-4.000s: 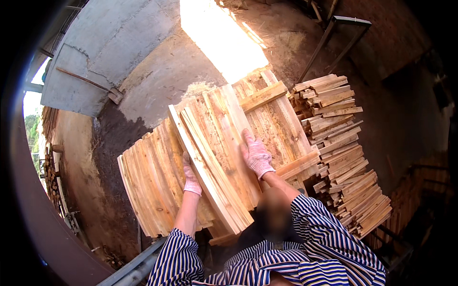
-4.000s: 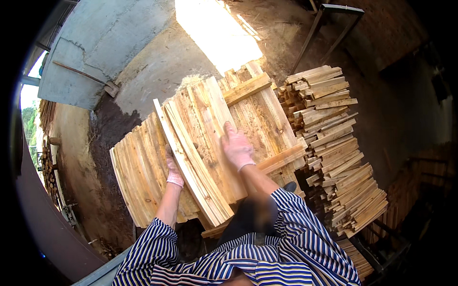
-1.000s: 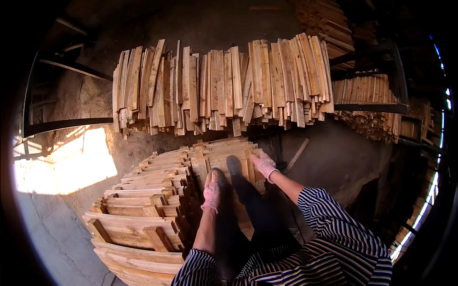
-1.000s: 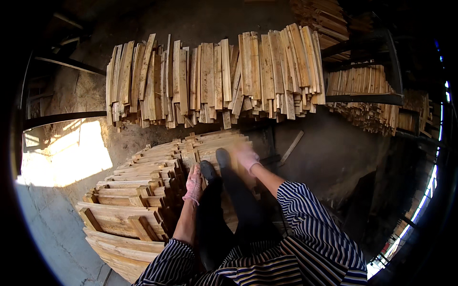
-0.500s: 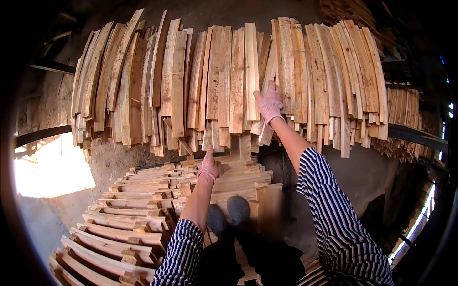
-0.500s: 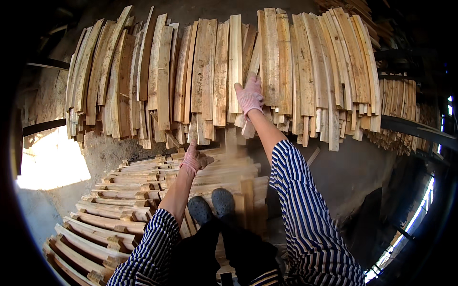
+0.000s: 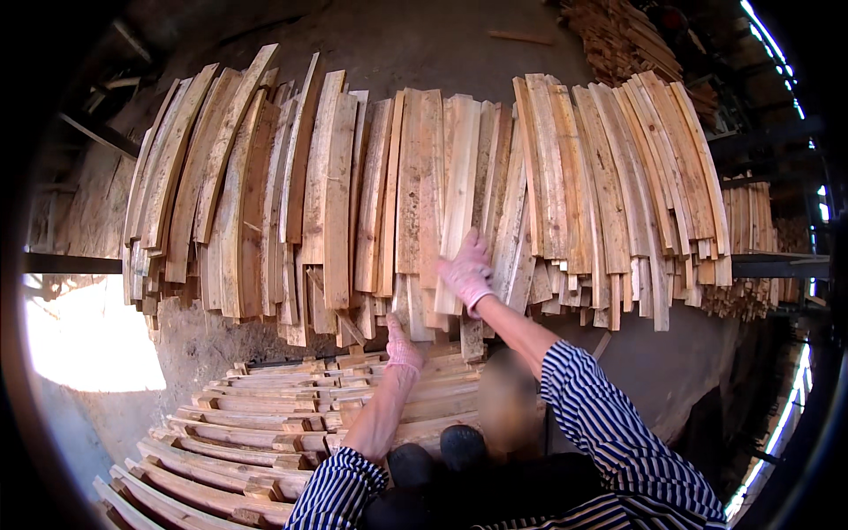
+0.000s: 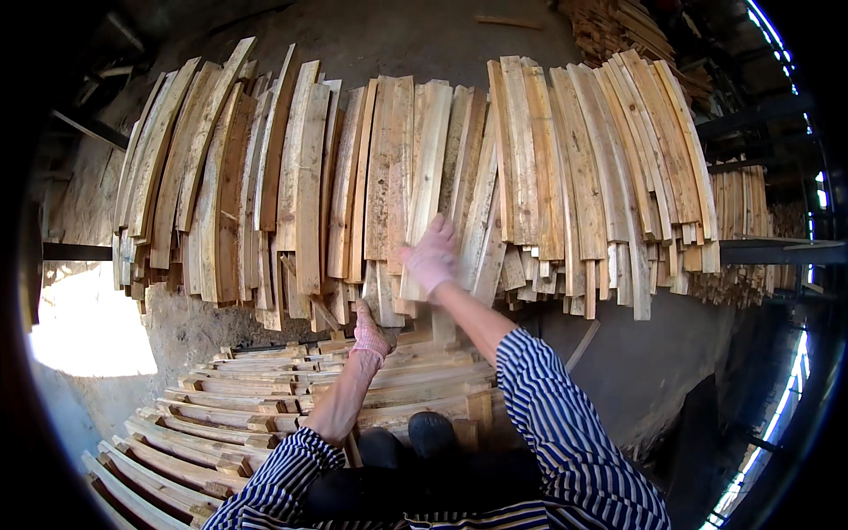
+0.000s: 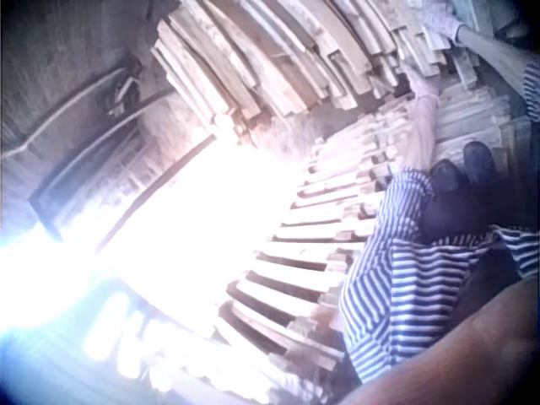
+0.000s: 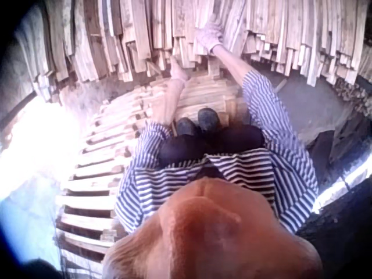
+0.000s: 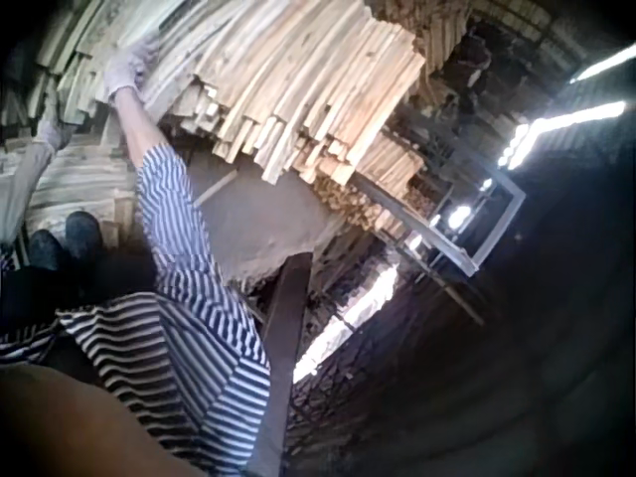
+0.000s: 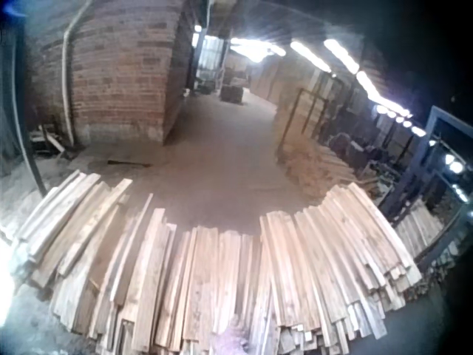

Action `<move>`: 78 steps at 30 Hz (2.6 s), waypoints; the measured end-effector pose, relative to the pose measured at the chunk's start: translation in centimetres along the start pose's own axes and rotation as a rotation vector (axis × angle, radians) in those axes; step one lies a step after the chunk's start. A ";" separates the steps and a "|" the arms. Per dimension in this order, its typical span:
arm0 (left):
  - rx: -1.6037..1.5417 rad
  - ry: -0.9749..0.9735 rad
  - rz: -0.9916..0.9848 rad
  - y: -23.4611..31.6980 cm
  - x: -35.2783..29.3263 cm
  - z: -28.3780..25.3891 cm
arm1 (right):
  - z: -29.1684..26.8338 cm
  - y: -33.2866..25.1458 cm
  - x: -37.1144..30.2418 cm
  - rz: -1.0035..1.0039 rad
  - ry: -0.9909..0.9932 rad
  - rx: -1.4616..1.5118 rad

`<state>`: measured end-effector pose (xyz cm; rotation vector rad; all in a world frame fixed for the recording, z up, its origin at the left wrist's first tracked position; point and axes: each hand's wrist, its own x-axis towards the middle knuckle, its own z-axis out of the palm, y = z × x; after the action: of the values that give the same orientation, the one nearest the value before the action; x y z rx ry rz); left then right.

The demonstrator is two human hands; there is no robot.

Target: The person picks up bundles of wooden planks from a large vertical rack and carries them to a nearby pile. They place the planks onto the stack, adjusting them to align with the existing wood. The person repeats this process, moving multiple bundles from the rack to the floor pile.

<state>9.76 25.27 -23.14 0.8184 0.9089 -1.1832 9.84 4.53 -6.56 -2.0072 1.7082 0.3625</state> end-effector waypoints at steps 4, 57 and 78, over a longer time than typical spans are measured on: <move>0.049 0.004 0.124 -0.8 -5.1 1.7 | 0.7 1.5 -1.0 -0.105 -0.159 0.094; 0.445 -0.406 0.725 12.9 -87.3 27.7 | -54.3 -9.4 -50.5 -0.433 -1.058 1.257; 1.140 0.416 1.521 20.6 -125.7 -5.7 | -44.1 -28.8 -89.4 -1.567 -1.344 0.927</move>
<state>12.65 84.45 89.75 2.1503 -0.3548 0.0024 16.71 61.08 80.23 -1.1684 -0.5875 0.1499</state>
